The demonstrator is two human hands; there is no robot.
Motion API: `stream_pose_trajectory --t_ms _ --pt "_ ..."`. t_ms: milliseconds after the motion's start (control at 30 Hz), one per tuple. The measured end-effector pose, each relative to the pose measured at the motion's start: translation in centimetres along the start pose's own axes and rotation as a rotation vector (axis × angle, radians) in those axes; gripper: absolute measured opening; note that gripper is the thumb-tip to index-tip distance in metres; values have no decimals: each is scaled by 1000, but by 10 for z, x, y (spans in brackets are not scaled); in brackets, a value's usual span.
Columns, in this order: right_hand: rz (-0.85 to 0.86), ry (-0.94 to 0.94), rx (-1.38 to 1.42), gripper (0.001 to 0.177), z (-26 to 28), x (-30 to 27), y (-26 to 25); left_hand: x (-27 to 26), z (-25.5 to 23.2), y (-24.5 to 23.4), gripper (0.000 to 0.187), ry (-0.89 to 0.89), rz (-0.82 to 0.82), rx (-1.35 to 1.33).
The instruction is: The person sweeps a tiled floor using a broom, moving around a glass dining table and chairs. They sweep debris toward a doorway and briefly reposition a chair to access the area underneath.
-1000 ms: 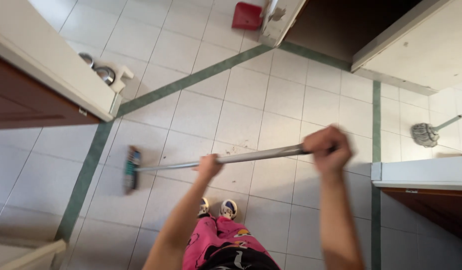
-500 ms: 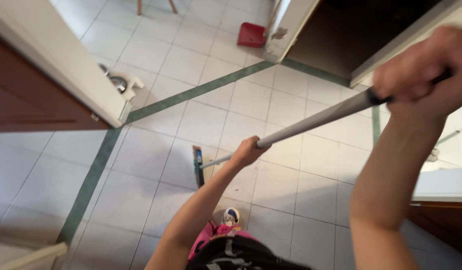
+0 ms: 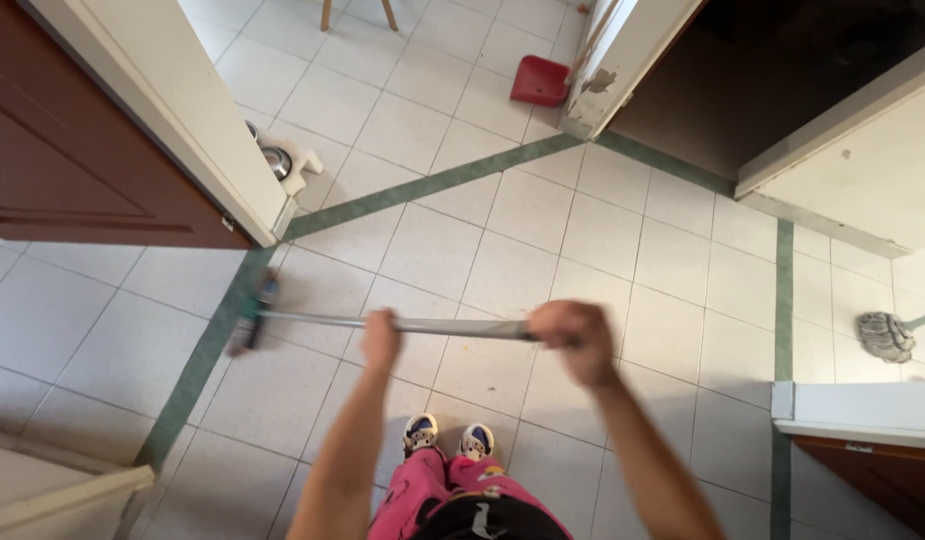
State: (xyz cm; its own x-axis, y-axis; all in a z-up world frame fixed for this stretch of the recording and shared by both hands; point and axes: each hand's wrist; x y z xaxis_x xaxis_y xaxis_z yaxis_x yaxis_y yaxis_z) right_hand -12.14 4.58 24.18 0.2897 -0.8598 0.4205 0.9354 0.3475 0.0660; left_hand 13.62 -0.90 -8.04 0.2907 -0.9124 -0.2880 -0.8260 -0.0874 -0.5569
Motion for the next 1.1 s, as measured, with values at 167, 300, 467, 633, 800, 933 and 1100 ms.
stream_pose_trajectory --t_ms 167,300,467,633,800,933,1100 --pt "-46 -107 -261 39 102 42 -59 -34 -94 72 31 92 313 -18" --pt "-113 -4 -381 30 188 64 -35 -95 -172 47 36 272 462 -152" --pt "-283 -129 -230 35 162 49 -67 -105 -152 37 26 278 373 -73" --pt "-284 -188 56 43 -35 -1 -11 -47 60 -18 19 12 210 105" --pt "-165 81 356 38 -66 -29 68 -101 145 -57 24 -144 121 276" --pt "-179 103 234 37 -29 -3 18 -113 112 13 20 94 -54 63" --pt "-24 104 301 37 37 19 -97 -130 -2 105 26 155 23 -101"
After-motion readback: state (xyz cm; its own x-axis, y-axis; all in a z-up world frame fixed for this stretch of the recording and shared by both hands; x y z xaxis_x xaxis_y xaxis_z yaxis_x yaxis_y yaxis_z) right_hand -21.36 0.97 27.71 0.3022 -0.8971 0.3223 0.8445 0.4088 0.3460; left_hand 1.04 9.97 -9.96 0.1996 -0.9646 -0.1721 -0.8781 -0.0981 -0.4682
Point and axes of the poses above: each hand's wrist, its own x-axis towards the middle knuckle, its own y-axis out of the palm, z = x × y, and after that the axes turned 13 degrees about -x, right-handed
